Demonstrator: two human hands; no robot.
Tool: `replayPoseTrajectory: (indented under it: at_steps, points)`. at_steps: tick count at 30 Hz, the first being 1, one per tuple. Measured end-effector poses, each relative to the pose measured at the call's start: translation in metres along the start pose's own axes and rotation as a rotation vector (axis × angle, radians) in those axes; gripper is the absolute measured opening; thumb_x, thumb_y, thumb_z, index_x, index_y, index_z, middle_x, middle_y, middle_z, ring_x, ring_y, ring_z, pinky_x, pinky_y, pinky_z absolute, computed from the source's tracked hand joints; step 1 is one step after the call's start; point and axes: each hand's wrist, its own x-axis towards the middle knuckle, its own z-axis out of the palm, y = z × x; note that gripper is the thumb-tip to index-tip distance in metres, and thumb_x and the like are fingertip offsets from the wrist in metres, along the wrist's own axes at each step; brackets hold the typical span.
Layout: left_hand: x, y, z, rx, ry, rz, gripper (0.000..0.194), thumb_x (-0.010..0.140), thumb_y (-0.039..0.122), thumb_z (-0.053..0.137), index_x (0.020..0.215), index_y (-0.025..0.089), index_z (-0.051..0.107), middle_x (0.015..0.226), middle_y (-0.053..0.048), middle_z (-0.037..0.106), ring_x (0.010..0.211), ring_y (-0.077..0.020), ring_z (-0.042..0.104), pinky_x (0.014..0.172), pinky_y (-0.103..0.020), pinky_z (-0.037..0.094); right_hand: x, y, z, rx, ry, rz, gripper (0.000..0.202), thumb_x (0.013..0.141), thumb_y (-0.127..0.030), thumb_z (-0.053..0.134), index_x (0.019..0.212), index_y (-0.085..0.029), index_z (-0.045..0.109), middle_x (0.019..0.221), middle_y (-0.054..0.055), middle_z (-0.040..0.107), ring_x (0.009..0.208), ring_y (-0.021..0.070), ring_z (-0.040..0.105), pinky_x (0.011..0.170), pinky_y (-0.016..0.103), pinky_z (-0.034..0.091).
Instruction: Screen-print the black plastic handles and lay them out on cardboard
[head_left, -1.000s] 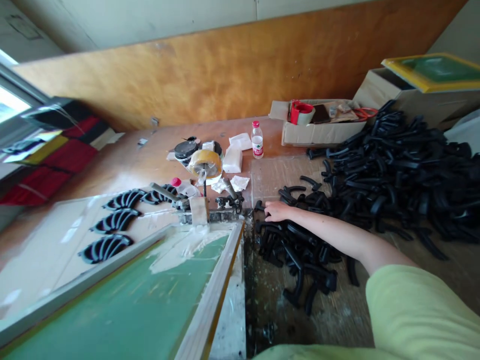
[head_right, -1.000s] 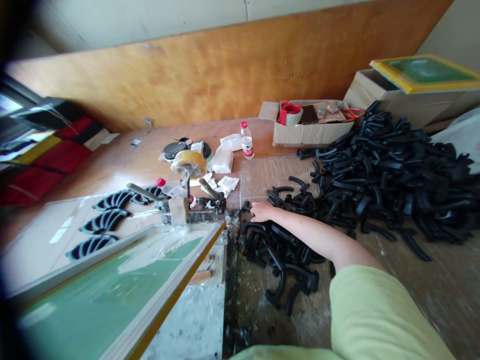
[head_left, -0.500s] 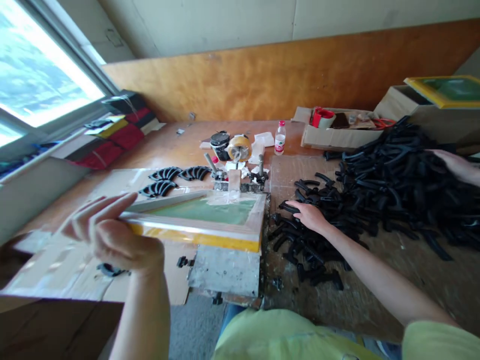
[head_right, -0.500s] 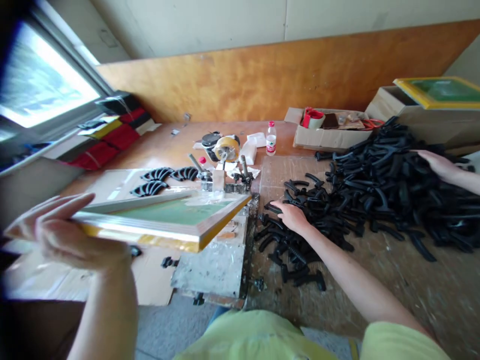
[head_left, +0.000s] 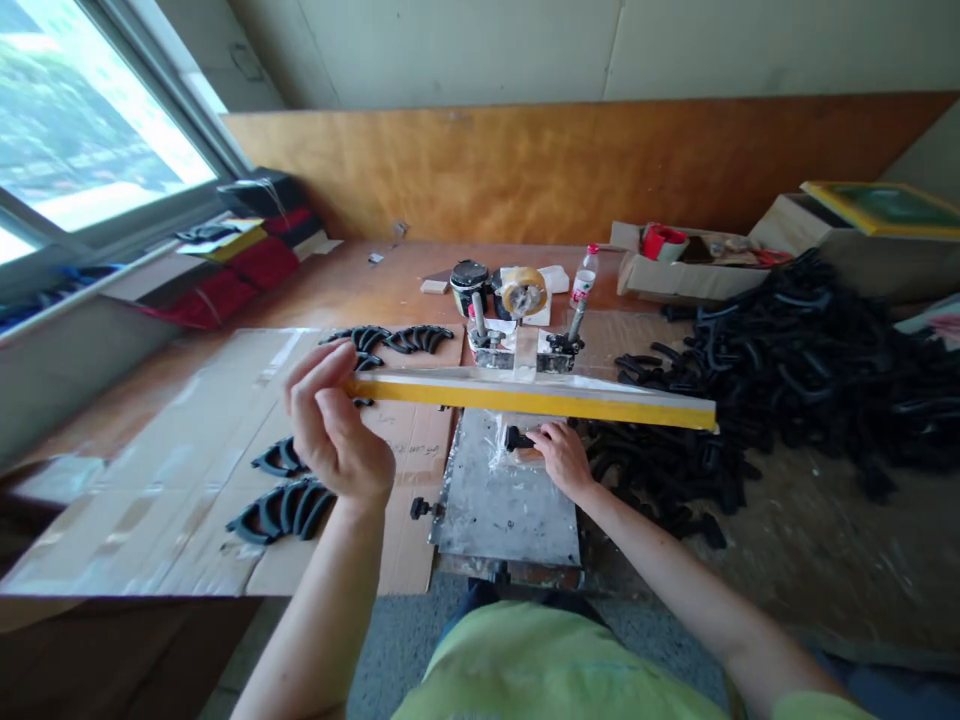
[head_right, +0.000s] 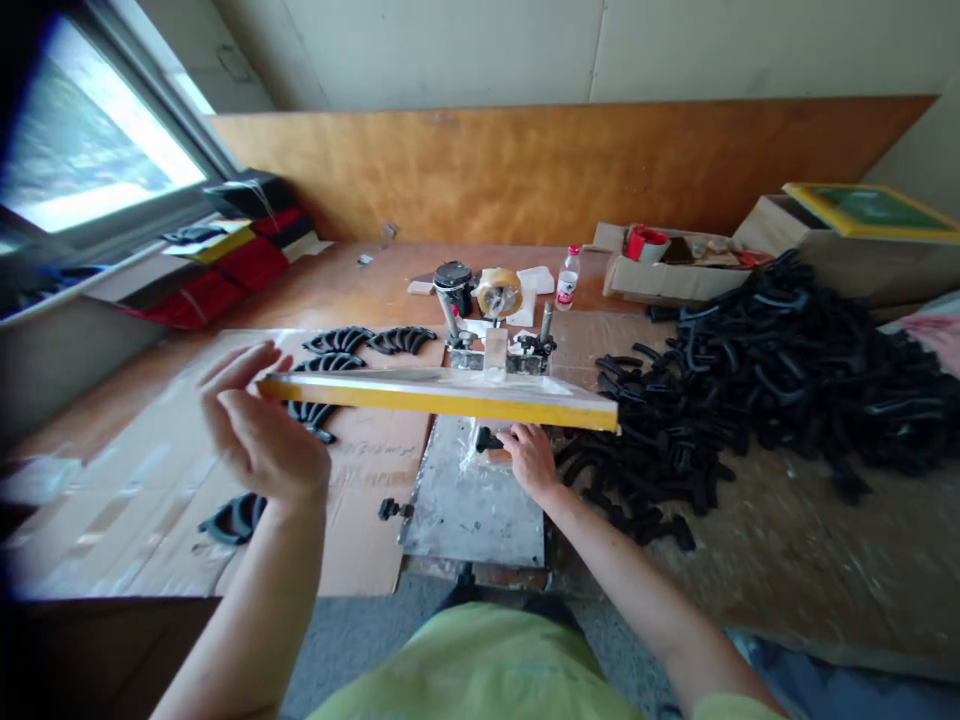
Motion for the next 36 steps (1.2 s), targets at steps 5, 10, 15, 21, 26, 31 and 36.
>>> replayPoseTrajectory:
  at_steps: [5,10,15,21,26,31,36]
  points:
    - [0.015,-0.037,-0.003,-0.131,-0.064,-0.122,0.046,0.097,0.044,0.032,0.106,0.019,0.070,0.084,-0.004,0.060,0.083,-0.0153,0.056,0.082,-0.031,0.047,-0.005,-0.011,0.001,-0.091,-0.013,0.098,0.041,0.093,-0.014,0.041,0.124,-0.028,0.063,0.112,0.007,0.061,0.106,0.0222,0.051,0.094,0.032,0.043]
    - [0.014,-0.039,0.008,-0.251,-0.330,-0.285,0.052,0.095,0.050,0.033,0.098,0.017,0.073,0.065,-0.002,0.058,0.058,-0.0109,0.052,0.055,-0.024,0.043,-0.003,-0.022,-0.001,-0.153,-0.059,0.122,0.043,0.092,-0.013,0.040,0.125,-0.028,0.062,0.114,0.007,0.062,0.107,0.0227,0.052,0.091,0.031,0.043]
    - [0.008,-0.039,0.018,-0.310,-0.319,-0.388,0.053,0.094,0.052,0.034,0.098,0.016,0.073,0.060,-0.001,0.057,0.052,-0.0105,0.053,0.049,-0.022,0.043,-0.003,-0.018,-0.005,-0.179,-0.103,0.088,0.042,0.092,-0.016,0.041,0.127,-0.028,0.061,0.116,0.008,0.063,0.109,0.0236,0.053,0.089,0.032,0.045]
    - [0.009,-0.043,0.024,-0.256,-0.389,-0.512,0.055,0.089,0.058,0.039,0.093,0.015,0.073,0.054,0.001,0.048,0.050,-0.0107,0.050,0.048,-0.021,0.045,0.013,-0.021,0.005,-0.097,-0.080,-0.046,0.049,0.095,-0.031,0.046,0.143,-0.028,0.042,0.148,0.007,0.043,0.138,0.0257,0.033,0.111,0.048,0.028]
    - [0.005,-0.049,0.013,-0.296,-0.545,-0.625,0.060,0.084,0.065,0.042,0.100,0.015,0.072,0.060,-0.001,0.057,0.053,-0.0122,0.053,0.049,-0.023,0.048,0.013,-0.024,0.007,-0.003,-0.187,-0.177,0.054,0.092,-0.041,0.052,0.143,-0.026,0.042,0.149,0.007,0.042,0.140,0.0262,0.032,0.114,0.054,0.018]
    - [-0.034,-0.070,-0.020,-0.318,-0.764,-0.846,0.062,0.078,0.066,0.053,0.110,0.015,0.070,0.081,-0.007,0.071,0.066,-0.0183,0.062,0.056,-0.026,0.047,-0.012,0.036,-0.045,-0.003,-0.068,0.169,0.040,0.091,-0.033,0.046,0.128,-0.029,0.059,0.123,0.006,0.065,0.119,0.0285,0.056,0.100,0.046,0.044]
    - [-0.105,-0.111,-0.032,-0.283,-0.851,-1.033,0.086,0.071,0.064,0.063,0.143,0.022,0.044,0.088,-0.003,0.071,0.066,-0.0176,0.062,0.055,-0.026,0.045,0.024,0.047,-0.083,-0.026,0.169,0.230,0.045,0.092,-0.026,0.041,0.136,-0.020,0.051,0.133,0.012,0.055,0.123,0.0265,0.052,0.103,0.041,0.041]
